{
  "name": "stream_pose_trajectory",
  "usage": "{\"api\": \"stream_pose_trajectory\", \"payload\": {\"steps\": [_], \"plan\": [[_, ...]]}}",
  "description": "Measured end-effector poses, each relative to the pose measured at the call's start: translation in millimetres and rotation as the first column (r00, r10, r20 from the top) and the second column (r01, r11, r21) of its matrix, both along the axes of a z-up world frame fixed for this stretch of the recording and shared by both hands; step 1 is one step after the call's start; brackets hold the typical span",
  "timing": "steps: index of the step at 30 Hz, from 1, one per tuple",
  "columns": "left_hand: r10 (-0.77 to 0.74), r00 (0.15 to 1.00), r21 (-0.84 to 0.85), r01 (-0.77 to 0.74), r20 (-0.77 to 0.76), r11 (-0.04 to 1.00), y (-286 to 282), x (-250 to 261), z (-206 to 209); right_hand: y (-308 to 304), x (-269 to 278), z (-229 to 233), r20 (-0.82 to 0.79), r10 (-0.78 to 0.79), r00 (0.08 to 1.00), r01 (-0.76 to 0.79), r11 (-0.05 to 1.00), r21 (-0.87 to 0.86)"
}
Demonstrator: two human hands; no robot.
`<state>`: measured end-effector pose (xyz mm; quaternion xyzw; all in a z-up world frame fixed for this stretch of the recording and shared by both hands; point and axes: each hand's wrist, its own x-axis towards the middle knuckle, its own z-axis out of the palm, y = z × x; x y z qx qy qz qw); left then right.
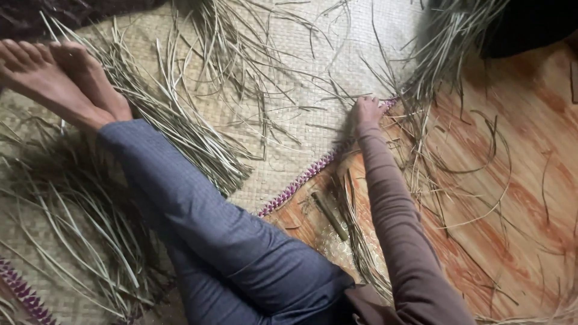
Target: Weaving long strips of dried plant material into a mat while sitting on the floor.
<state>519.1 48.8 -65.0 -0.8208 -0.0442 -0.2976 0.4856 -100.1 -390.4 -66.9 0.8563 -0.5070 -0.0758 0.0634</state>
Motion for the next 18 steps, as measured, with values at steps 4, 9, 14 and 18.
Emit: {"api": "stream_pose_trajectory", "payload": {"steps": [4,9,14,18], "plan": [[0.102,0.995,0.142,-0.101,0.003,0.985,-2.2,4.8,-2.5,0.9,3.7,45.8,0.319,0.092,0.943,-0.067,0.994,-0.090],[0.448,0.848,0.659,-0.511,0.282,0.552,-14.2,23.0,-47.9,14.7,11.2,115.2,0.438,0.489,0.754,-0.111,0.753,-0.649],[0.260,0.621,0.673,-0.673,0.739,-0.306,-34.9,-16.0,-34.6,125.2,31.5,153.8,0.666,-0.524,0.531,-0.152,0.714,0.684],[0.223,0.592,0.632,-0.704,0.774,-0.324,-36.5,-22.9,-25.4,120.4,13.8,43.3,0.481,-0.676,0.558,-0.259,0.409,0.875]]}}
